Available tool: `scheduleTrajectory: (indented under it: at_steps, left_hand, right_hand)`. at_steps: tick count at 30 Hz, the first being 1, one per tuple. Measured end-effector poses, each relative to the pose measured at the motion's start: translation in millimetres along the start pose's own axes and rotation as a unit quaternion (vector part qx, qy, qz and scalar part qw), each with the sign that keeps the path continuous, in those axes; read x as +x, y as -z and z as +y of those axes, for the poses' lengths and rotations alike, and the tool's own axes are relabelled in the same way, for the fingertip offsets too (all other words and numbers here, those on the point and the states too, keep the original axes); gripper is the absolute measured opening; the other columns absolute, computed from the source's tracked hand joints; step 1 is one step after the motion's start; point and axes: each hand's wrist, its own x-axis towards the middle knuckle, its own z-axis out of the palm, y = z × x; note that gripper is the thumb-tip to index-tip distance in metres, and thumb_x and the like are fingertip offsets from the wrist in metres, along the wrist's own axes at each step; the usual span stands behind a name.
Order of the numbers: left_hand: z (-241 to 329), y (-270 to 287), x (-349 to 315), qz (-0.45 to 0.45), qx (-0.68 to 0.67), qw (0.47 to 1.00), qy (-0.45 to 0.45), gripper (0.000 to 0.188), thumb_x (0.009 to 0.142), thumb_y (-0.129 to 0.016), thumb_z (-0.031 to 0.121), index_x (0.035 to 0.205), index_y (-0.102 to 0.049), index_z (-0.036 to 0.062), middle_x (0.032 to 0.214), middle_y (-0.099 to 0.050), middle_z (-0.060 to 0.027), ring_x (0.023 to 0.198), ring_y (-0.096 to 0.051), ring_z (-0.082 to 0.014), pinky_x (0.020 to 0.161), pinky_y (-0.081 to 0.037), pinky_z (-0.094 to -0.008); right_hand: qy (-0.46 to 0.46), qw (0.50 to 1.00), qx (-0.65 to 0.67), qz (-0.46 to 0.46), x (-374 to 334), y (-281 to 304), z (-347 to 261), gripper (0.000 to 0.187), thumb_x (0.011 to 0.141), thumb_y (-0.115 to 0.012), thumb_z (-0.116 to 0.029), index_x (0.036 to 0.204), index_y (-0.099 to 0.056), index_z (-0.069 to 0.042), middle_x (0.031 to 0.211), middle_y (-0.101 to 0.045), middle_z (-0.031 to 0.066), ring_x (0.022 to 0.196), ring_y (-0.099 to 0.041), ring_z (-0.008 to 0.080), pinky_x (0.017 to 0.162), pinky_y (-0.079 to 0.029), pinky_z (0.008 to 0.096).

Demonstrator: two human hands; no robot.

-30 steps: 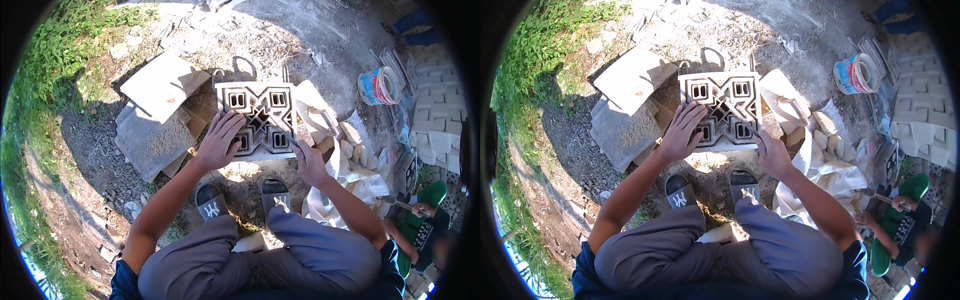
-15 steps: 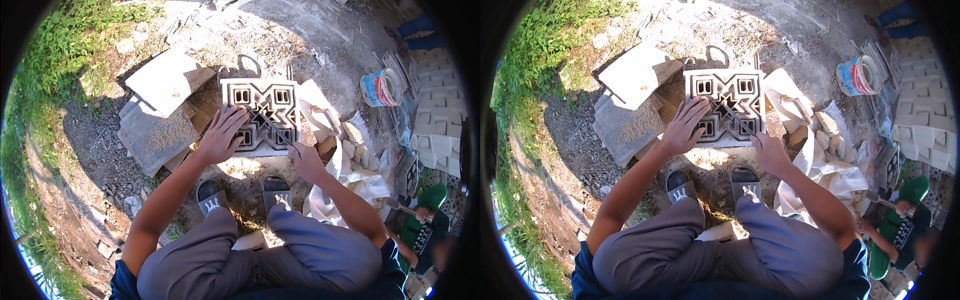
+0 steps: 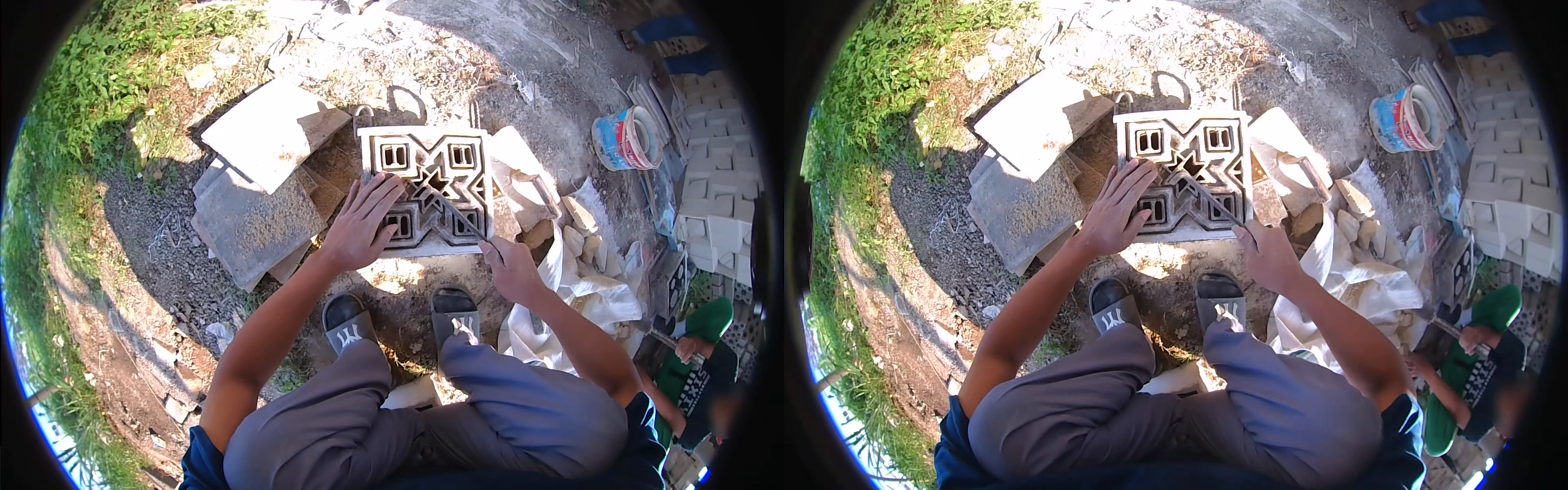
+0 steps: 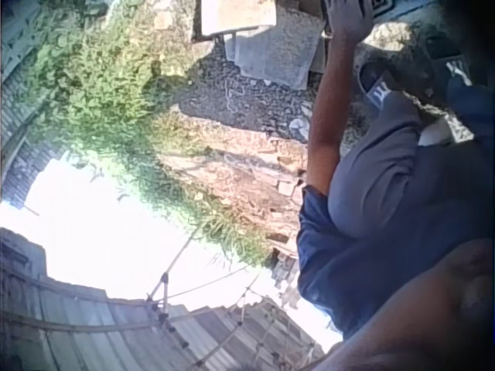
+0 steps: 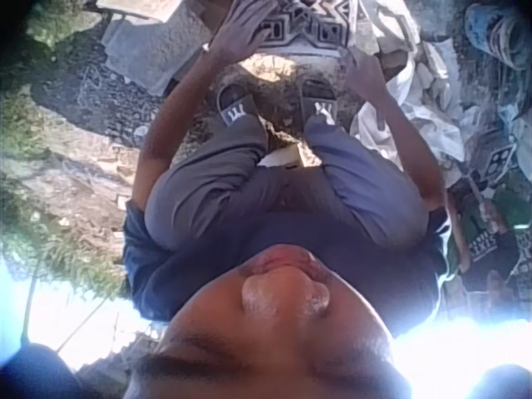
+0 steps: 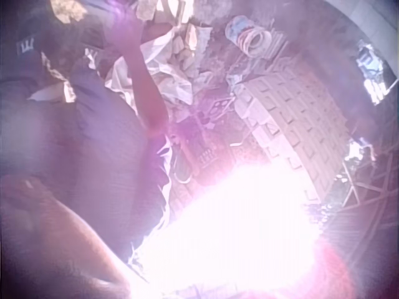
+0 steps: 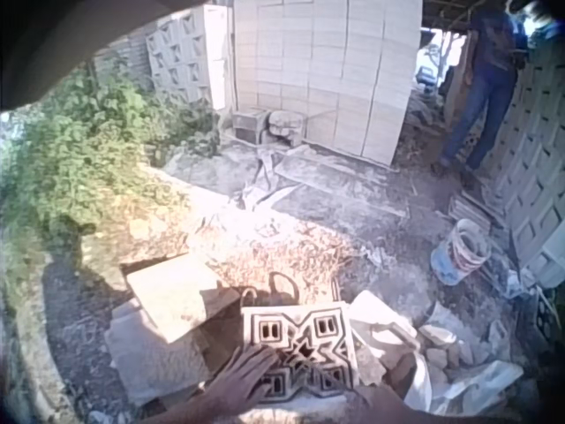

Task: The person cleans debris from a decorative stone tile using a metal tool, scraping the recessed pattern and edges before lifting the tile from the workspace.

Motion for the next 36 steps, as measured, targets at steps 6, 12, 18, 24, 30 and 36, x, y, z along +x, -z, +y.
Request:
scheduleTrajectory:
  at_steps: [6, 12, 18, 24, 30, 36]
  left_hand:
    - [-2, -6, -2, 0.027, -0.017, 0.999, 0.016, 0.074, 0.094, -0.057, 0.026, 0.157, -0.023, 0.0045, 0.162, -0.026, -0.0143, 0.152, -0.018, -0.0311, 0.123, -0.013, -0.0522]
    - [-3, -6, -5, 0.015, -0.007, 0.999, 0.027, 0.080, 0.093, -0.059, 0.028, 0.157, -0.019, 0.0003, 0.163, -0.022, -0.0184, 0.152, -0.015, -0.0346, 0.124, -0.011, -0.0481]
    - [-7, -6, -8, 0.026, -0.013, 1.000, 0.009, 0.087, 0.094, -0.060, 0.038, 0.158, -0.014, 0.0001, 0.164, -0.019, -0.0180, 0.153, -0.013, -0.0345, 0.124, -0.012, -0.0482]
    - [-7, -11, -11, 0.038, -0.043, 0.998, 0.031, 0.090, 0.094, -0.062, 0.039, 0.158, -0.012, 0.0007, 0.164, -0.018, -0.0185, 0.153, -0.012, -0.0336, 0.124, -0.014, -0.0455]
    - [-10, -11, -13, 0.075, -0.074, 0.994, 0.039, 0.083, 0.094, -0.061, 0.031, 0.157, -0.018, -0.0008, 0.163, -0.021, -0.0203, 0.152, -0.019, -0.0351, 0.123, -0.017, -0.0458]
    - [-12, -12, -16, 0.102, -0.093, 0.989, 0.044, 0.079, 0.094, -0.060, 0.025, 0.156, -0.020, -0.0032, 0.162, -0.022, -0.0223, 0.150, -0.023, -0.0370, 0.121, -0.021, -0.0459]
  right_hand:
    - [-0.052, 0.990, 0.073, -0.108, 7, -31, 24, 0.052, 0.107, -0.044, -0.041, 0.075, -0.051, 0.000, 0.061, -0.045, 0.0044, 0.056, -0.040, 0.0162, 0.058, -0.039, 0.0339]
    - [-0.104, 0.897, 0.417, -0.102, 0, -57, 20, 0.047, 0.107, -0.045, -0.044, 0.075, -0.044, -0.009, 0.058, -0.038, -0.0037, 0.051, -0.039, 0.0088, 0.047, -0.033, 0.0263]
    - [-0.092, 0.882, 0.455, -0.085, 0, -54, 17, 0.047, 0.105, -0.046, -0.048, 0.074, -0.040, -0.014, 0.059, -0.033, -0.0069, 0.043, -0.031, 0.0055, 0.039, -0.023, 0.0252]
    - [-0.120, 0.892, 0.424, -0.101, -2, -61, 22, 0.060, 0.104, -0.043, -0.057, 0.062, -0.035, -0.014, 0.057, -0.027, -0.0062, 0.051, -0.032, 0.0066, 0.049, -0.028, 0.0280]
    - [-0.193, 0.887, 0.403, -0.112, -1, -57, 24, 0.050, 0.105, -0.044, -0.050, 0.069, -0.040, -0.016, 0.053, -0.029, -0.0075, 0.040, -0.025, 0.0070, 0.037, -0.018, 0.0262]
    - [-0.238, 0.858, 0.407, -0.203, 1, -37, 13, 0.050, 0.105, -0.044, -0.051, 0.069, -0.039, -0.017, 0.053, -0.030, -0.0077, 0.040, -0.026, 0.0072, 0.037, -0.019, 0.0264]
